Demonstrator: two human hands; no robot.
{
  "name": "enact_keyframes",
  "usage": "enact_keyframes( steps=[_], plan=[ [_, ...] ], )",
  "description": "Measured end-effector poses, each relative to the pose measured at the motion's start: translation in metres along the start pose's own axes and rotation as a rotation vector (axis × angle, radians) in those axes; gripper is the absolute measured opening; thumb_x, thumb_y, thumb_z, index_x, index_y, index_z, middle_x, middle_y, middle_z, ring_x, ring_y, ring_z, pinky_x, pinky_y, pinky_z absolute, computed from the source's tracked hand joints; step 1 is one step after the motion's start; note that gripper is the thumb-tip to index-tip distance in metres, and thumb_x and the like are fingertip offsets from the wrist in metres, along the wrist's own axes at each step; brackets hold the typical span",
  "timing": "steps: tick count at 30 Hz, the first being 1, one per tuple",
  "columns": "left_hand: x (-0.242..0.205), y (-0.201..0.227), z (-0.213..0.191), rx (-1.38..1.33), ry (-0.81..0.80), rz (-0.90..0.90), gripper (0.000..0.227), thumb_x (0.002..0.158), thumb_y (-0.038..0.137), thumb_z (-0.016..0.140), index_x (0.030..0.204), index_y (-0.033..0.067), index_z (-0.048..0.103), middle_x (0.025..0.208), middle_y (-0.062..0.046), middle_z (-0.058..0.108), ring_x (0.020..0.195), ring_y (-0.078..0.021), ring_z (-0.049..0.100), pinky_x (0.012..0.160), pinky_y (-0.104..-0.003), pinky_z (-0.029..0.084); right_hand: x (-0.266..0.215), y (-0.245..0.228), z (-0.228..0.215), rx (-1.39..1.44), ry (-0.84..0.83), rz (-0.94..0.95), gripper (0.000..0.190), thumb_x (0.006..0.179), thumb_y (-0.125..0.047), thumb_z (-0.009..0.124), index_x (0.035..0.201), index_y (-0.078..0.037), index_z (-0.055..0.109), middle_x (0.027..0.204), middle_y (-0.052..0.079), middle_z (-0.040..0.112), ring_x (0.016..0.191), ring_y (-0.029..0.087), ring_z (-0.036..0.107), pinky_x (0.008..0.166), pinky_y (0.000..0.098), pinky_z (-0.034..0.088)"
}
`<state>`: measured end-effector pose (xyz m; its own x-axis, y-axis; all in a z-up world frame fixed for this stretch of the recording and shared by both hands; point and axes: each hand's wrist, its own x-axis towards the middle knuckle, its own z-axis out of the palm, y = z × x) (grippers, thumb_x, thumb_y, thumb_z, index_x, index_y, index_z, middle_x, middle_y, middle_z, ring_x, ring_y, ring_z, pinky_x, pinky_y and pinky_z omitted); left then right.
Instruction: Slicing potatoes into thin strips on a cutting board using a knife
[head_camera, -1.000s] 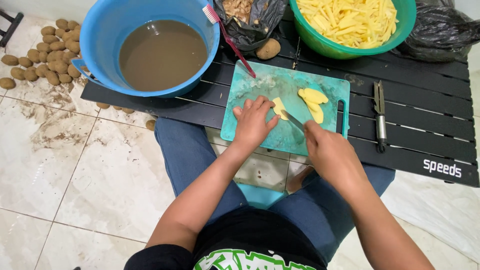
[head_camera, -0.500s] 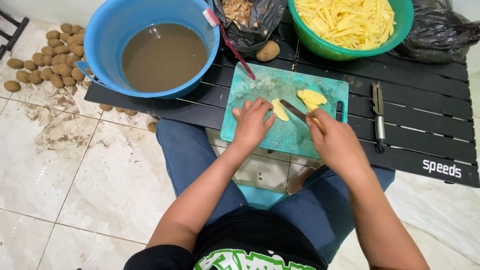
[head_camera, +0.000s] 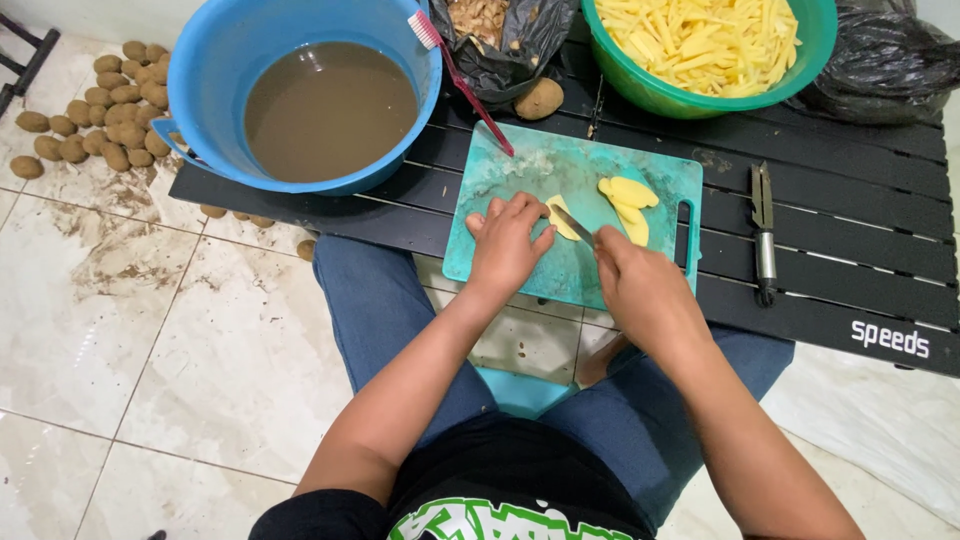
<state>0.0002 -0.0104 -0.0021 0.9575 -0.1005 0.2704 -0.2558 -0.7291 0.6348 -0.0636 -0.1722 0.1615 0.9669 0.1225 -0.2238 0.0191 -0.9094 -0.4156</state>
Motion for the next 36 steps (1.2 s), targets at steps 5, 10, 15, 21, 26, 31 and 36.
enact_keyframes(
  steps=[5,10,15,21,26,31,36],
  plan=[
    [-0.001,-0.001,0.004,0.011,-0.012,-0.003,0.019,0.094,0.035,0.067,0.107,0.0206,0.066,0.107,0.006,0.057,0.102,-0.0219,0.050,0.085,-0.045,0.029,-0.035,0.019,-0.003,-0.033,-0.038,0.063,0.027,0.103,-0.023,0.045,0.124,-0.017,0.061,0.097,0.026,0.074,0.096,0.054,0.069,0.081,0.0635,0.055],
    [-0.001,-0.002,0.006,0.018,0.000,0.008,0.019,0.093,0.035,0.068,0.106,0.0216,0.066,0.107,0.006,0.058,0.102,-0.0220,0.051,0.085,-0.045,0.029,-0.043,0.038,-0.008,-0.038,-0.056,0.112,0.028,0.101,-0.024,0.050,0.126,-0.020,0.062,0.095,0.026,0.076,0.098,0.054,0.069,0.085,0.0650,0.054],
    [-0.002,0.001,0.000,0.014,0.018,0.002,0.017,0.093,0.035,0.068,0.104,0.0216,0.067,0.105,0.006,0.059,0.101,-0.0226,0.051,0.086,-0.047,0.029,-0.028,0.019,-0.017,0.068,0.032,0.060,0.030,0.103,-0.025,0.049,0.132,-0.020,0.058,0.087,0.024,0.075,0.098,0.055,0.067,0.083,0.0676,0.051],
    [-0.002,0.000,0.002,0.030,0.039,0.006,0.016,0.092,0.035,0.067,0.103,0.0231,0.067,0.105,0.006,0.058,0.100,-0.0225,0.051,0.084,-0.046,0.029,0.008,-0.003,0.004,0.032,0.046,-0.003,0.027,0.106,-0.026,0.046,0.128,-0.019,0.060,0.101,0.028,0.073,0.102,0.054,0.067,0.090,0.0645,0.051],
    [-0.003,-0.001,0.005,0.035,0.039,0.000,0.016,0.091,0.036,0.067,0.102,0.0244,0.066,0.104,0.007,0.058,0.100,-0.0227,0.051,0.083,-0.046,0.029,0.016,0.004,0.019,-0.006,0.023,0.008,0.029,0.106,-0.027,0.044,0.131,-0.021,0.057,0.108,0.023,0.073,0.105,0.051,0.067,0.091,0.0623,0.052],
    [-0.003,-0.002,0.008,0.028,0.046,-0.004,0.015,0.093,0.037,0.066,0.102,0.0240,0.065,0.104,0.007,0.057,0.100,-0.0220,0.051,0.084,-0.045,0.028,-0.011,0.002,0.011,0.007,0.024,0.002,0.029,0.106,-0.022,0.043,0.130,-0.016,0.058,0.112,0.022,0.073,0.105,0.051,0.067,0.089,0.0634,0.053],
    [-0.002,-0.001,0.005,0.039,0.047,0.001,0.015,0.092,0.036,0.067,0.101,0.0244,0.065,0.103,0.007,0.057,0.100,-0.0227,0.050,0.084,-0.047,0.029,-0.034,0.019,0.010,-0.030,-0.011,0.060,0.029,0.104,-0.022,0.045,0.129,-0.017,0.059,0.112,0.020,0.075,0.105,0.050,0.069,0.087,0.0631,0.055]
  ],
)
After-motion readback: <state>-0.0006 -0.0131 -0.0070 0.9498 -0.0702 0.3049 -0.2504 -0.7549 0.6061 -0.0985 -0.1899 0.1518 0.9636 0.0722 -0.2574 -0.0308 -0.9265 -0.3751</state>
